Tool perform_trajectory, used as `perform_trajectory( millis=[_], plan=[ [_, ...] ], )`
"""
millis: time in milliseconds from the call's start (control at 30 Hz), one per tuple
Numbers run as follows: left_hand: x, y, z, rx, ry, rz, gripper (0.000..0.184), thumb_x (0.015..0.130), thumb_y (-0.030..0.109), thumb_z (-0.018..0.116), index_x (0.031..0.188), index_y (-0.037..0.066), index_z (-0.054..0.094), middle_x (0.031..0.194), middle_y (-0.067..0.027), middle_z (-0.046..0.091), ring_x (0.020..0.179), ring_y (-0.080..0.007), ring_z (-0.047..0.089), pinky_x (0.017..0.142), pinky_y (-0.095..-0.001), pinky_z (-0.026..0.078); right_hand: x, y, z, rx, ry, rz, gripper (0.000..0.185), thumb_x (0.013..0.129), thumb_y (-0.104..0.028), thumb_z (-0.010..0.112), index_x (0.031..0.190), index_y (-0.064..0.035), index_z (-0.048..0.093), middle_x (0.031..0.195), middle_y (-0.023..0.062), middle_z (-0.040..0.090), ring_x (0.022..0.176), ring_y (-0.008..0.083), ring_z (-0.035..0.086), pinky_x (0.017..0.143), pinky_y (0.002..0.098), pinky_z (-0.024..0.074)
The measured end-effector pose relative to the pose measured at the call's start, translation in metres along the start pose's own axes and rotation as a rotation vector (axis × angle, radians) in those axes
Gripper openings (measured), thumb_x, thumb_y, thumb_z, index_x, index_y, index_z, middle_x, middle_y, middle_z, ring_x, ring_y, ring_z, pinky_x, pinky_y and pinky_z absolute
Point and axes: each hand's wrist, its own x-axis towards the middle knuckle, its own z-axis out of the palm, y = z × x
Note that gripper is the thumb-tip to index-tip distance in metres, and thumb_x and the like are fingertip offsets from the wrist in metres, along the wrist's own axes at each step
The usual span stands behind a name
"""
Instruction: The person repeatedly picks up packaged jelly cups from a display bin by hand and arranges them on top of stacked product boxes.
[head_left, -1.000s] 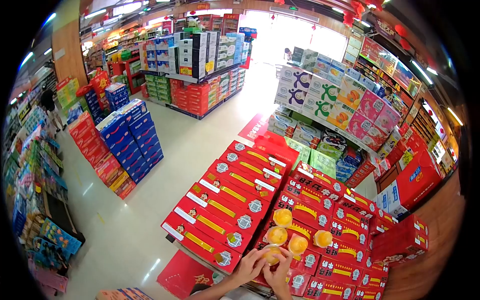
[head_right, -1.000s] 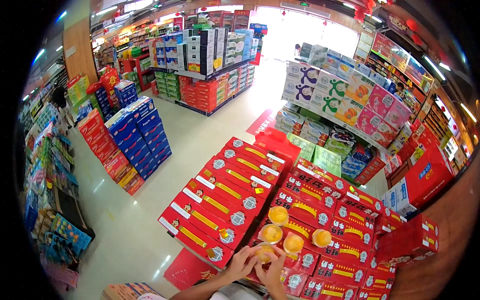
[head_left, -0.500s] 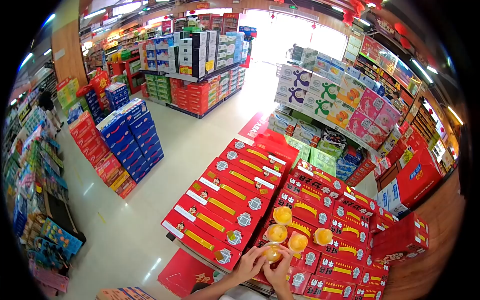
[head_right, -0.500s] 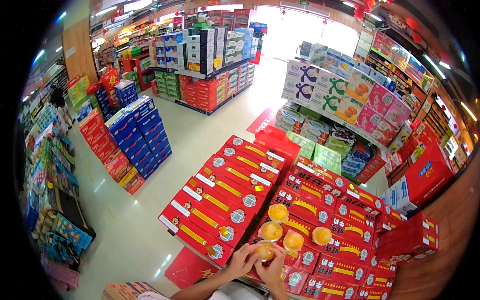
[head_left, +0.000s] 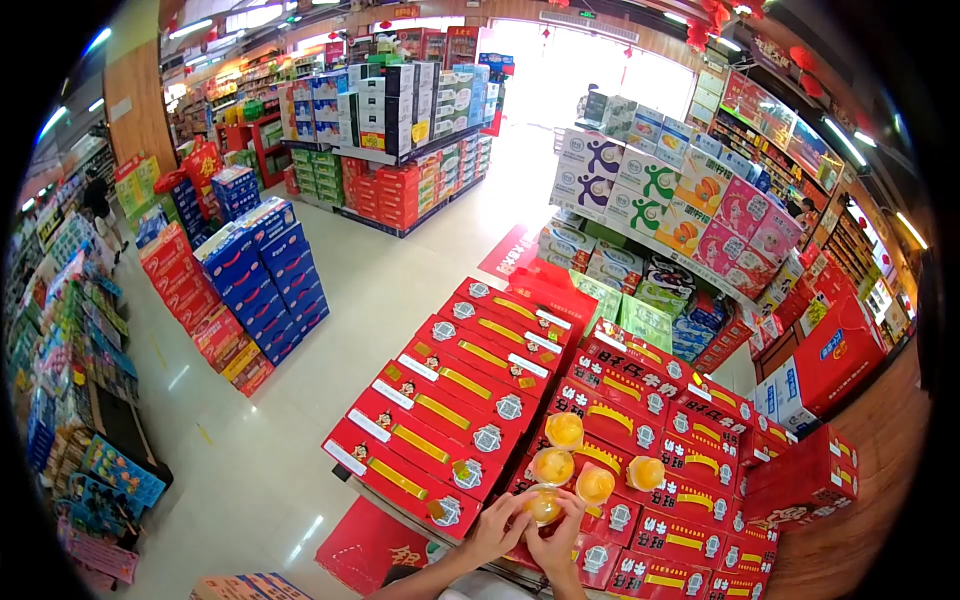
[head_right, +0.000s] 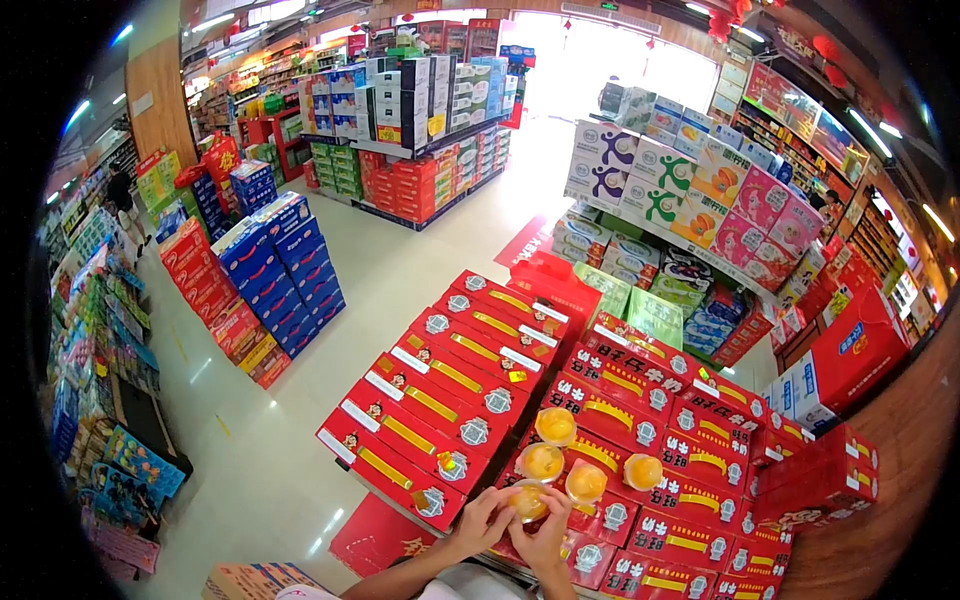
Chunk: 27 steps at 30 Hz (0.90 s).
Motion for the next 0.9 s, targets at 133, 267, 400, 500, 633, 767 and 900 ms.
perform_trajectory(
  millis=[133,267,400,500,633,767,900],
  plan=[
    [-0.011,0.022,-0.022,-0.167,-0.115,-0.105,0.034,0.088,0.007,0.066,0.12,0.001,0.06,0.078,-0.0085,0.055,0.067,-0.0202,0.055,0.06,-0.0319,0.046,0.0,-0.001,-0.003,-0.012,-0.003,-0.022,0.061,0.071,-0.009,0.08,0.119,-0.003,0.043,0.12,0.023,0.051,0.109,0.0369,0.052,0.094,0.0445,0.0433],
    [-0.025,0.131,-0.131,-0.111,-0.211,0.17,0.043,0.095,0.043,0.058,0.114,0.005,0.064,0.08,-0.0035,0.058,0.078,-0.0217,0.055,0.078,-0.0434,0.047,0.001,0.0,-0.002,-0.005,0.008,-0.016,0.061,0.07,-0.007,0.08,0.119,-0.0039,0.043,0.12,0.0227,0.05,0.109,0.0364,0.052,0.094,0.0444,0.0436],
    [0.009,0.226,-0.212,0.459,-0.159,0.669,0.046,0.094,0.047,0.054,0.113,0.006,0.064,0.079,-0.0032,0.057,0.078,-0.0216,0.054,0.078,-0.0431,0.045,0.002,-0.001,-0.002,-0.031,-0.001,-0.022,0.061,0.071,-0.009,0.081,0.118,-0.0042,0.043,0.121,0.0227,0.049,0.109,0.0366,0.053,0.094,0.044,0.044],
    [0.05,0.246,-0.218,0.688,-0.291,0.819,0.048,0.094,0.049,0.051,0.113,0.007,0.064,0.078,-0.003,0.056,0.078,-0.0216,0.053,0.078,-0.0428,0.044,0.002,-0.001,-0.003,-0.011,-0.005,0.005,0.06,0.071,-0.009,0.082,0.118,-0.0053,0.044,0.122,0.0217,0.05,0.11,0.0361,0.053,0.094,0.0437,0.0444],
    [0.084,0.243,-0.204,0.786,-0.454,0.918,0.051,0.094,0.052,0.048,0.112,0.007,0.065,0.077,-0.0027,0.056,0.078,-0.0215,0.051,0.078,-0.0424,0.042,0.002,0.001,-0.003,0.023,-0.012,-0.006,0.063,0.07,-0.004,0.081,0.12,-0.0066,0.043,0.123,0.02,0.049,0.113,0.034,0.051,0.095,0.0423,0.0441],
    [0.1,0.233,-0.195,0.77,-0.525,0.936,0.054,0.093,0.055,0.044,0.111,0.008,0.065,0.077,-0.0025,0.055,0.078,-0.0214,0.05,0.078,-0.042,0.041,0.002,0.002,-0.004,0.028,-0.005,-0.01,0.063,0.07,-0.01,0.082,0.121,-0.0072,0.045,0.124,0.02,0.05,0.111,0.0363,0.052,0.094,0.044,0.0448],
    [0.106,0.226,-0.193,0.712,-0.521,0.917,0.058,0.093,0.058,0.04,0.111,0.009,0.065,0.076,-0.0022,0.054,0.078,-0.0213,0.049,0.078,-0.0416,0.039,0.004,0.0,-0.006,0.046,-0.014,-0.007,0.065,0.069,-0.009,0.082,0.122,-0.0073,0.044,0.124,0.0194,0.049,0.111,0.0359,0.052,0.094,0.0433,0.0449]
  ],
)
